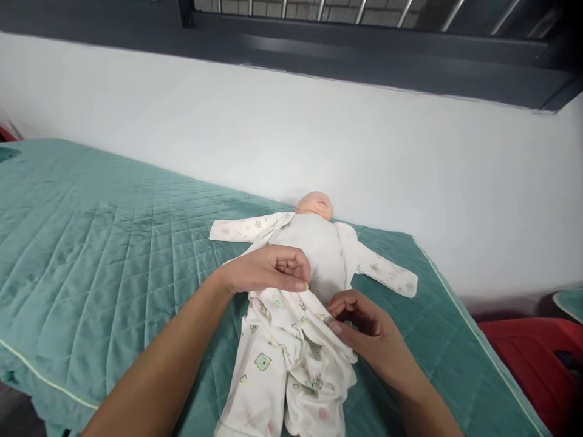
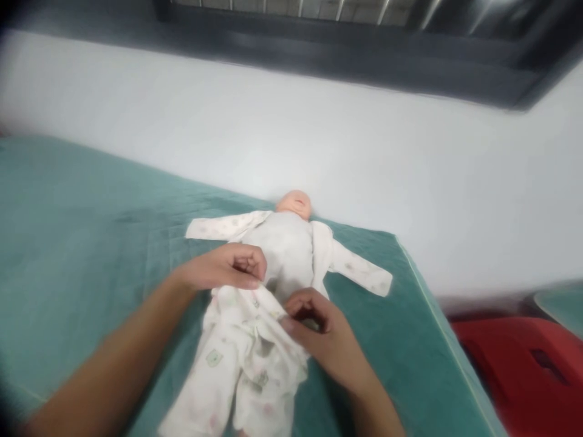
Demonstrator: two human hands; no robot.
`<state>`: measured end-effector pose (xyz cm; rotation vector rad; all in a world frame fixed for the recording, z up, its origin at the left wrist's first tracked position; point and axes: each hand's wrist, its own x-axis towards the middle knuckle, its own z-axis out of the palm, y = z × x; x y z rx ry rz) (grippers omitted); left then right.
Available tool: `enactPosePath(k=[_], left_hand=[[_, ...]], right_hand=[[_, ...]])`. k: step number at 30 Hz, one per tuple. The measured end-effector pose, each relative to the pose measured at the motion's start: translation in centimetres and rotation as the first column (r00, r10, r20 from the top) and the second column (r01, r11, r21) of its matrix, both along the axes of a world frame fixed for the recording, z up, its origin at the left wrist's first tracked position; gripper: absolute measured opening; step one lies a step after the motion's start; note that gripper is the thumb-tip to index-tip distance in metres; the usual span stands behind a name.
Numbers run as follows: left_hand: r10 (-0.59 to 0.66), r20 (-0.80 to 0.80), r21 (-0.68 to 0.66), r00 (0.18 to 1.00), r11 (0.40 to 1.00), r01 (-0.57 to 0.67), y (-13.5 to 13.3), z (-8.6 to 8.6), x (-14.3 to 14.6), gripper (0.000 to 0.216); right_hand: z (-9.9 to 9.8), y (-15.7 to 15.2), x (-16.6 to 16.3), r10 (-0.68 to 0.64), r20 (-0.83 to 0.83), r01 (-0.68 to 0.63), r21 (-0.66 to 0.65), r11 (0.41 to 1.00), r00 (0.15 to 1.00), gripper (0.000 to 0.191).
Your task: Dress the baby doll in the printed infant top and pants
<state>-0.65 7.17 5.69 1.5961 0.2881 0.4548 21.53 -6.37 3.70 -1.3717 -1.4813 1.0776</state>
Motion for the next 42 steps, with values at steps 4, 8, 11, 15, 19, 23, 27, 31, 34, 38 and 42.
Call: enactPosePath(k=[4, 8, 11, 15, 19, 23, 27, 31, 34, 38, 42], left_hand=[[0.003, -0.002, -0.01, 1.0, 1.0, -0.003, 0.1, -0.1, 0.0, 0.021], [-0.003, -0.019, -0.016, 1.0, 1.0, 0.002, 0.2, -0.2, 0.0, 0.021], [-0.004, -0.017, -0.017, 1.0, 1.0, 0.004, 0.2, -0.2, 0.0, 0.02], [0.023, -0.046, -0.017, 0.999, 1.0, -0.024, 0.5, -0.3, -0.3, 0.023], [0.027, -0.116, -0.031, 0.993, 0.999, -0.031, 1.4, -0.8, -1.0, 0.03], [0.151, -0.106, -0.095, 0.983, 0.982, -0.161, 2.3, -1.6, -1.5, 0.033], [0.307, -0.061, -0.178, 0.95, 0.933, -0.313, 2.5, -2.4, -1.3, 0.034], [0.429, -0.023, -0.272, 0.903, 0.867, -0.418, 2.5, -3.1, -0.9, 0.033], [0.507, -0.016, -0.264, 0.862, 0.83, -0.492, 2.4, -3.4, -0.8, 0.033], [0.462, -0.057, -0.202, 0.885, 0.863, -0.464, 2.4, -3.7, -1.3, 0.031], [0.285, -0.166, -0.112, 0.944, 0.946, -0.305, 2.4, -3.9, -2.9, 0.021]], right_hand=[[0.0, 0.1, -0.2, -0.049, 0.091, 0.041, 0.082, 0.996, 0.995, 0.02], [0.0, 0.0, -0.2, -0.019, 0.124, 0.009, 0.074, 0.997, 0.992, 0.021], [0.2, -0.1, 0.1, 0.037, 0.169, -0.04, 0.018, 0.999, 0.985, 0.024], [0.5, -0.1, 0.6, 0.116, 0.242, -0.106, -0.057, 0.993, 0.963, 0.029], [0.3, 0.2, 1.2, 0.12, 0.198, -0.103, -0.095, 0.99, 0.973, 0.038], [-0.5, 0.6, 1.7, -0.043, 0.081, 0.048, -0.053, 0.997, 0.996, 0.04], [-1.3, 1.1, 2.1, -0.335, -0.134, 0.336, -0.014, 0.942, 0.933, 0.032], [-1.8, 1.6, 2.3, -0.445, -0.336, 0.474, 0.003, 0.881, 0.83, 0.026], [-2.1, 2.0, 2.4, -0.441, -0.284, 0.468, 0.031, 0.883, 0.851, 0.026], [-2.2, 2.2, 2.8, -0.269, 0.006, 0.268, 0.036, 0.963, 0.963, 0.027], [-2.1, 2.1, 3.8, -0.08, 0.146, 0.08, 0.007, 0.997, 0.986, 0.024]])
